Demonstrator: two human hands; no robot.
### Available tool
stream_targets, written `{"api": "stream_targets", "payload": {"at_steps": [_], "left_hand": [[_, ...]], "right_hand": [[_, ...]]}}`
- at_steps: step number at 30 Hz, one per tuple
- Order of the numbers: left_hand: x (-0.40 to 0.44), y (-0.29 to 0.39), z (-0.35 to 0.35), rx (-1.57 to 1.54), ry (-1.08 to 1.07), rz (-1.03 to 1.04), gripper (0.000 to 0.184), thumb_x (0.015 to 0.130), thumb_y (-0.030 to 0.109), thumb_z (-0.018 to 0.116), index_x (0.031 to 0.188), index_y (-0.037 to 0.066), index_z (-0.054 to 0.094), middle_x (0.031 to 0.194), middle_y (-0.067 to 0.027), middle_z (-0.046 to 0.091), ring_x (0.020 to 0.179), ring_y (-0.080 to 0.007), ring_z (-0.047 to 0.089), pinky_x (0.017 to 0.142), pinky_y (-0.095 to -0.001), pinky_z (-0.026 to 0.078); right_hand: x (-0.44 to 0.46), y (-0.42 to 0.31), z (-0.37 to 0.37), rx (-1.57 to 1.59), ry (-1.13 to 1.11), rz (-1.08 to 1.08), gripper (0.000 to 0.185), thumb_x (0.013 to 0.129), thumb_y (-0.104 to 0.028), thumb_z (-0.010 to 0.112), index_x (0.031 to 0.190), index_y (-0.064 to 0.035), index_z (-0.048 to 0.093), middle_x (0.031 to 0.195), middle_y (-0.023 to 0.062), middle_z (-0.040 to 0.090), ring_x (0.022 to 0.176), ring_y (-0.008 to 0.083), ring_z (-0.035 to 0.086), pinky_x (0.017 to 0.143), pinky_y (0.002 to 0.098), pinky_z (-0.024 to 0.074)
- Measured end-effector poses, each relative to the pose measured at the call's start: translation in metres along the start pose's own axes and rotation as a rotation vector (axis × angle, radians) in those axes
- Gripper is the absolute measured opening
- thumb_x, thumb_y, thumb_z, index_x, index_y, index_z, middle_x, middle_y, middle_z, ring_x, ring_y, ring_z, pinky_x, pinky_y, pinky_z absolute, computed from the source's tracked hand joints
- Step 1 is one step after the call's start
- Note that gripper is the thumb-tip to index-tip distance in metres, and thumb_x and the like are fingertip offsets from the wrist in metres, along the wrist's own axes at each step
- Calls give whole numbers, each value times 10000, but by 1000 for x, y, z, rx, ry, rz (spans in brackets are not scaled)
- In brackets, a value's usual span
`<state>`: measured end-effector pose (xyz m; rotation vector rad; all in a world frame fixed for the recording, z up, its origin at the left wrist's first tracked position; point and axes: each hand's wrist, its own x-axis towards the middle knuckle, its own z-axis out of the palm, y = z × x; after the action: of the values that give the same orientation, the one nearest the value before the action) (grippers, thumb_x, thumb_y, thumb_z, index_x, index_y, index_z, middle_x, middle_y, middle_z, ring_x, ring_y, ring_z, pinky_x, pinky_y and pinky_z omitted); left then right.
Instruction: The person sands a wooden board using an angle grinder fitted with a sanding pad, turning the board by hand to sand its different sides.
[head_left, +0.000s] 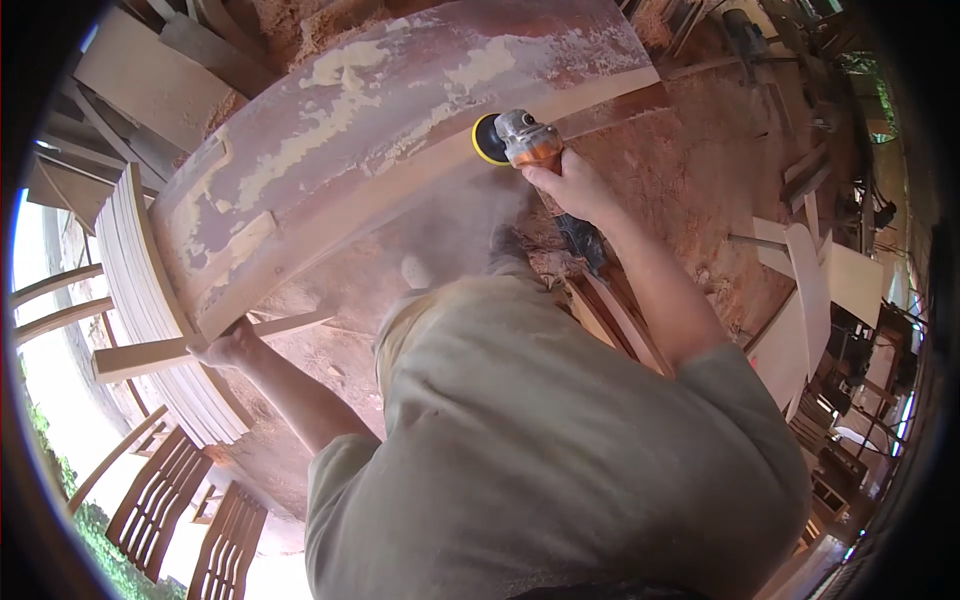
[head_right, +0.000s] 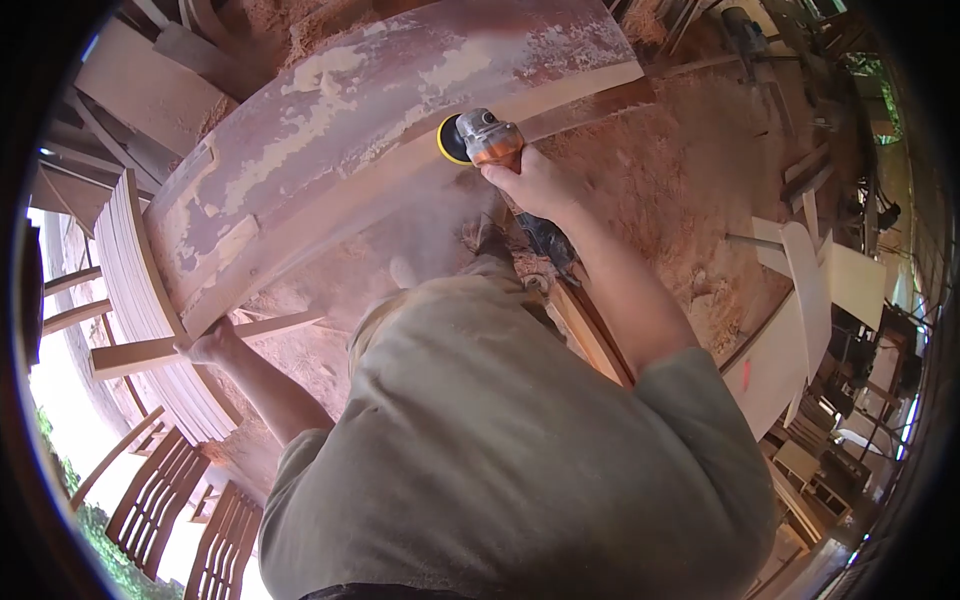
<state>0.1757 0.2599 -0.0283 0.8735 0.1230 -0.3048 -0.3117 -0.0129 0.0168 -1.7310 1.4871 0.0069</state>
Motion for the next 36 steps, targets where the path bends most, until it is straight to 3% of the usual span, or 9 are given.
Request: {"api": "stream_targets", "payload": {"at_steps": [2, 9, 12, 17, 20, 23, 26, 34, 36], "left_hand": [[-8, 4, 14, 27, 235, -28, 684, 941, 581, 301, 1237, -4, 498, 1119, -200, 556, 1040, -341, 584, 916, -558, 481], [25, 31, -20, 168, 337, -35, 515, 884, 546, 429, 845, 43, 528, 735, -84, 557, 748, -264, 574, 746, -450, 479], [11, 43, -9, 162, 410, -38, 491, 888, 527, 426, 828, 51, 535, 730, -82, 564, 730, -265, 579, 721, -448, 483], [-15, 53, 24, 210, 605, 111, 578, 918, 393, 536, 1310, -2, 380, 1179, -187, 587, 973, -353, 625, 864, -480, 531], [6, 76, -1, 368, 544, 25, 480, 982, 369, 328, 1057, -59, 533, 985, -176, 644, 871, -357, 649, 740, -526, 551], [-40, 61, 45, 583, 585, 153, 455, 987, 291, 292, 1098, -85, 523, 1093, -209, 629, 928, -361, 655, 773, -520, 568], [-37, 79, 30, 565, 461, 145, 470, 981, 308, 327, 1023, -104, 551, 872, -214, 661, 793, -351, 671, 695, -502, 581], [-49, 89, 37, 528, 452, 183, 352, 966, 200, 383, 989, -114, 539, 867, -198, 639, 750, -328, 664, 673, -467, 596], [-36, 95, 20, 546, 315, 230, 238, 918, 100, 451, 979, -114, 536, 846, -182, 629, 731, -309, 658, 644, -432, 600]], "right_hand": [[3, 9, -14, 88, 31, -15, 663, 852, -483, 645, 1259, 30, 543, 1143, 181, 669, 1096, 297, 640, 937, 377, 474], [24, 62, -81, 105, 74, 63, 569, 838, -437, 674, 1176, 15, 605, 1066, 181, 682, 1015, 298, 659, 876, 391, 493], [33, 79, -104, 105, 109, 78, 511, 835, -412, 688, 1141, -7, 633, 1051, 169, 686, 990, 278, 663, 868, 388, 495], [60, 143, -143, 289, 127, 73, 509, 828, -399, 706, 1133, 2, 635, 1012, 156, 689, 966, 250, 665, 857, 378, 498], [84, 177, -162, 244, 170, 91, 572, 815, -441, 709, 1139, 22, 627, 1025, 167, 685, 987, 266, 662, 868, 381, 496], [119, 235, -179, 240, 172, 107, 649, 801, -492, 706, 1164, 38, 613, 1064, 181, 675, 1020, 285, 653, 888, 381, 490], [124, 245, -207, 290, 196, 86, 701, 794, -512, 699, 1198, 51, 595, 1107, 200, 661, 1049, 296, 643, 896, 378, 486], [165, 292, -251, 345, 230, 112, 568, 838, -419, 683, 1173, 34, 610, 1085, 122, 645, 1034, 205, 604, 894, 316, 453], [166, 283, -258, 387, 433, 370, 561, 830, -415, 692, 1206, -7, 606, 1115, 111, 640, 1046, 220, 602, 913, 322, 445]]}}
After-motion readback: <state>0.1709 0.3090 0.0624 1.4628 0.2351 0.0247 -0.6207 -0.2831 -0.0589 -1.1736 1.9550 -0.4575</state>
